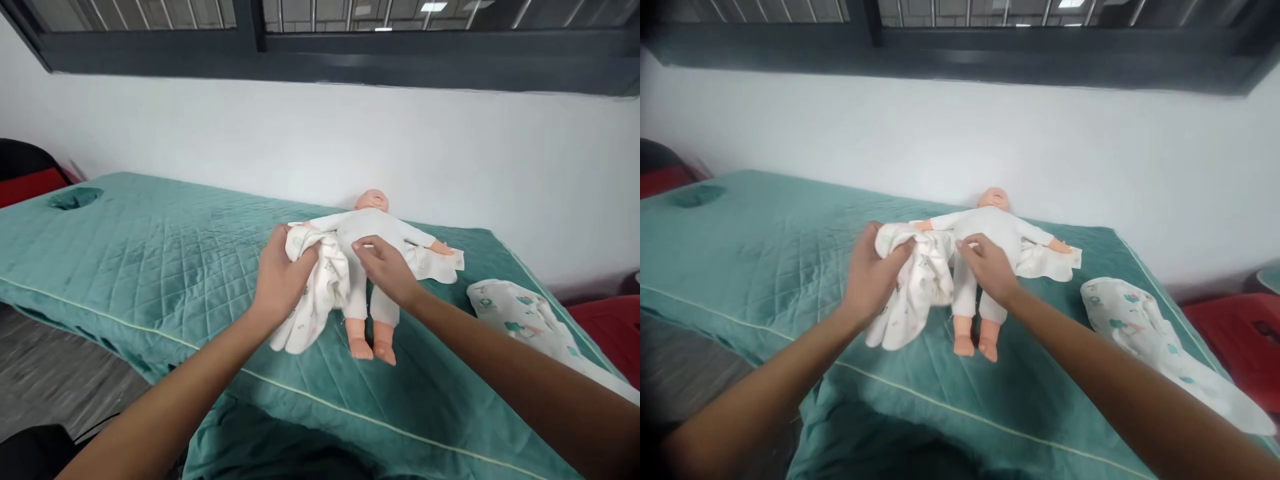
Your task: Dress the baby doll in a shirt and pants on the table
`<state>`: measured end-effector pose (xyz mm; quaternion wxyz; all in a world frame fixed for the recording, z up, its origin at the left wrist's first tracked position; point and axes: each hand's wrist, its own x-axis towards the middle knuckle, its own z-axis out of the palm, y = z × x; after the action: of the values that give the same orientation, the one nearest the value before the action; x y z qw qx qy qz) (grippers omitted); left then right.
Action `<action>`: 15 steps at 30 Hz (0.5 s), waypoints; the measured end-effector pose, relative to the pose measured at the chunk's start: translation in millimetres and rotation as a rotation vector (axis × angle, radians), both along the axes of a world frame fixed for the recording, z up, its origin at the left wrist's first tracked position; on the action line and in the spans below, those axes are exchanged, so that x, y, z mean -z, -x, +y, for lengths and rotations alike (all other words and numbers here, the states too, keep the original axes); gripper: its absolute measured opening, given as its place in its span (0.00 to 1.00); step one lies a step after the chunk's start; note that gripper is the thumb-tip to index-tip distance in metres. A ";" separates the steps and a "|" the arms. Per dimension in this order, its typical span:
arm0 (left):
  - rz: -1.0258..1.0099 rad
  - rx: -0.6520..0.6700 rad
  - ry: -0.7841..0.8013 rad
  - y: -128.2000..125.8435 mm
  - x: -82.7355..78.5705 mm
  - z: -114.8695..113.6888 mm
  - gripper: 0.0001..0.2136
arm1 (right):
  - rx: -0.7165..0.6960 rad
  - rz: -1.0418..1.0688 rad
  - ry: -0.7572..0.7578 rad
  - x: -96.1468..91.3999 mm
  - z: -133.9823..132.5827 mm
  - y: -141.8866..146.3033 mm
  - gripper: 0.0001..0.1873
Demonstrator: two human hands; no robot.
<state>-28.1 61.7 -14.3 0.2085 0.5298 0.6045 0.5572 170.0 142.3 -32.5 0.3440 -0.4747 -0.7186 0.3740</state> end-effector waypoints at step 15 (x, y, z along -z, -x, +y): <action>-0.725 0.524 0.573 -71.8 61.9 89.0 0.24 | 0.278 -0.339 0.164 22.0 209.5 -73.6 0.58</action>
<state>43.7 150.7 -76.1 0.6729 0.3582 0.4690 0.4461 243.5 351.7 -54.5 0.2266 -0.6516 -0.6611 0.2951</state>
